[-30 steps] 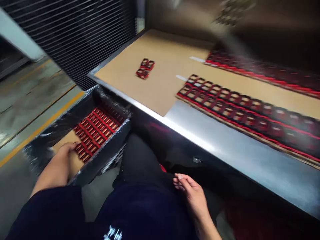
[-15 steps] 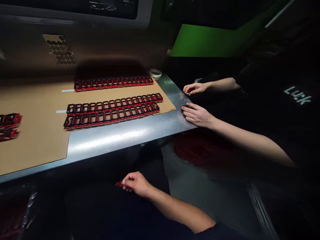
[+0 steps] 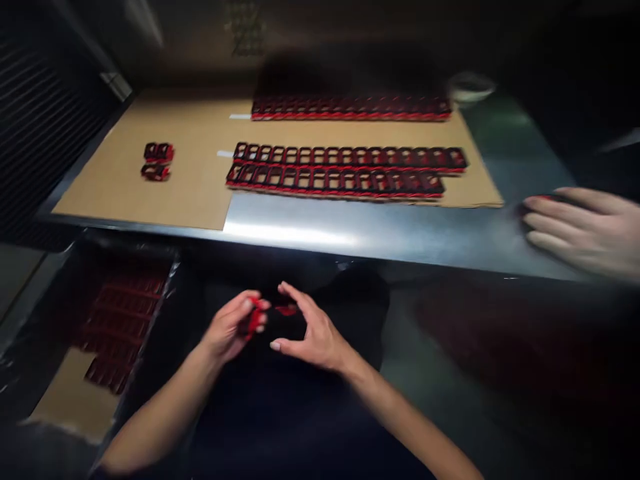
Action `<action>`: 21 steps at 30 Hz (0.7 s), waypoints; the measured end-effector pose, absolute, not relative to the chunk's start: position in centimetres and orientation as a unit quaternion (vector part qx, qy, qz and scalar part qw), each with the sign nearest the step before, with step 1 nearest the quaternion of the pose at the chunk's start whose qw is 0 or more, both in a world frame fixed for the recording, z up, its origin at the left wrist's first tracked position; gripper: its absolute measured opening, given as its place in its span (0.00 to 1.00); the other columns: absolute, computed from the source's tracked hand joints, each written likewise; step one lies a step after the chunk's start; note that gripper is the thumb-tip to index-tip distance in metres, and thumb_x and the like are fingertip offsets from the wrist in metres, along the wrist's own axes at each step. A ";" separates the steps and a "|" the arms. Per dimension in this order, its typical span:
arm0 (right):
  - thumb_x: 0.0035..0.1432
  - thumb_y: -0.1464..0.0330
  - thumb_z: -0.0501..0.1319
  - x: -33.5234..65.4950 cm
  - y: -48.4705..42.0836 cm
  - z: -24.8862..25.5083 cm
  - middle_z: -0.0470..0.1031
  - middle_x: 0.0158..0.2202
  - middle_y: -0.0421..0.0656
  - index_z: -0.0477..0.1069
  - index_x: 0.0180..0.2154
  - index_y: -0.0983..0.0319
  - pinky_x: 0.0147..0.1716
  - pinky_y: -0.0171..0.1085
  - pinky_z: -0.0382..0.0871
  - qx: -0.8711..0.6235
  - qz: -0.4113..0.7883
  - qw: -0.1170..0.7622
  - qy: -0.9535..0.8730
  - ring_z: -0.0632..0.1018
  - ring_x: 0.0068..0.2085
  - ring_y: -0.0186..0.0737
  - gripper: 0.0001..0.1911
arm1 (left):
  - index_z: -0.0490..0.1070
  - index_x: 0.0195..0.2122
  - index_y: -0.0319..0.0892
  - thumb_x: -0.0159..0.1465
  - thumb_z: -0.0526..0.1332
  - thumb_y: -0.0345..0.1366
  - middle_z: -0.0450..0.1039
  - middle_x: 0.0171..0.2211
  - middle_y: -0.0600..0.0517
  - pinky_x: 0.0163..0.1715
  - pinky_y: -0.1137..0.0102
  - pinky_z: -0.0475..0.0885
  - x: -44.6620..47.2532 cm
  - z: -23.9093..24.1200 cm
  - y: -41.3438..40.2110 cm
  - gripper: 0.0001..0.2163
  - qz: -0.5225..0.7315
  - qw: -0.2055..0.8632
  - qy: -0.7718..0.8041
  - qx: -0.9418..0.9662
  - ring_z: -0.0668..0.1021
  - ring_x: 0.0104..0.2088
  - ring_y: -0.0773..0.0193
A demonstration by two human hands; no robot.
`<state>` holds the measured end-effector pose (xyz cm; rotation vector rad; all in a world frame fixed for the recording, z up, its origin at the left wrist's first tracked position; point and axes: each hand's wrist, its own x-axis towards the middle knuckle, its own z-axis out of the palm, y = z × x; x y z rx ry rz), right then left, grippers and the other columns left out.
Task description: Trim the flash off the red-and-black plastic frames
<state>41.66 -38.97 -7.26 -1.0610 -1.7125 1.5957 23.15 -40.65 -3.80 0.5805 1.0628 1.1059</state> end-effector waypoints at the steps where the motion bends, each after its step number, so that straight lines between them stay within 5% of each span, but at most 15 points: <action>1: 0.44 0.59 0.76 41.6 -39.0 -6.8 0.64 0.66 0.53 0.58 0.67 0.58 0.62 0.53 0.65 -0.385 0.558 0.302 -0.670 0.68 0.64 0.54 0.52 | 0.72 0.47 0.38 0.66 0.64 0.45 0.76 0.39 0.49 0.32 0.69 0.78 23.9 -4.3 -41.2 0.16 0.490 0.696 0.473 0.226 0.79 0.33 0.66; 4: 0.48 0.59 0.75 42.2 -39.4 -6.1 0.65 0.65 0.53 0.62 0.65 0.58 0.64 0.54 0.63 -0.397 0.481 0.362 -0.693 0.68 0.65 0.55 0.46 | 0.73 0.41 0.38 0.60 0.68 0.53 0.75 0.32 0.52 0.26 0.75 0.77 27.3 -5.3 -41.3 0.21 0.476 0.746 0.444 0.143 0.78 0.26 0.70; 8: 0.47 0.57 0.75 43.4 -40.2 -5.7 0.68 0.64 0.53 0.64 0.63 0.58 0.64 0.54 0.64 -0.400 0.448 0.407 -0.688 0.69 0.64 0.55 0.44 | 0.74 0.40 0.40 0.54 0.74 0.49 0.76 0.33 0.54 0.25 0.78 0.78 30.0 -4.6 -40.9 0.21 0.482 0.783 0.392 0.037 0.80 0.27 0.71; 21: 0.44 0.64 0.76 43.5 -40.3 -5.3 0.73 0.60 0.52 0.67 0.60 0.59 0.63 0.55 0.64 -0.361 0.473 0.409 -0.692 0.69 0.64 0.56 0.41 | 0.76 0.44 0.40 0.57 0.72 0.47 0.78 0.35 0.51 0.28 0.75 0.76 27.6 -4.5 -42.5 0.19 0.459 0.760 0.442 0.130 0.79 0.28 0.68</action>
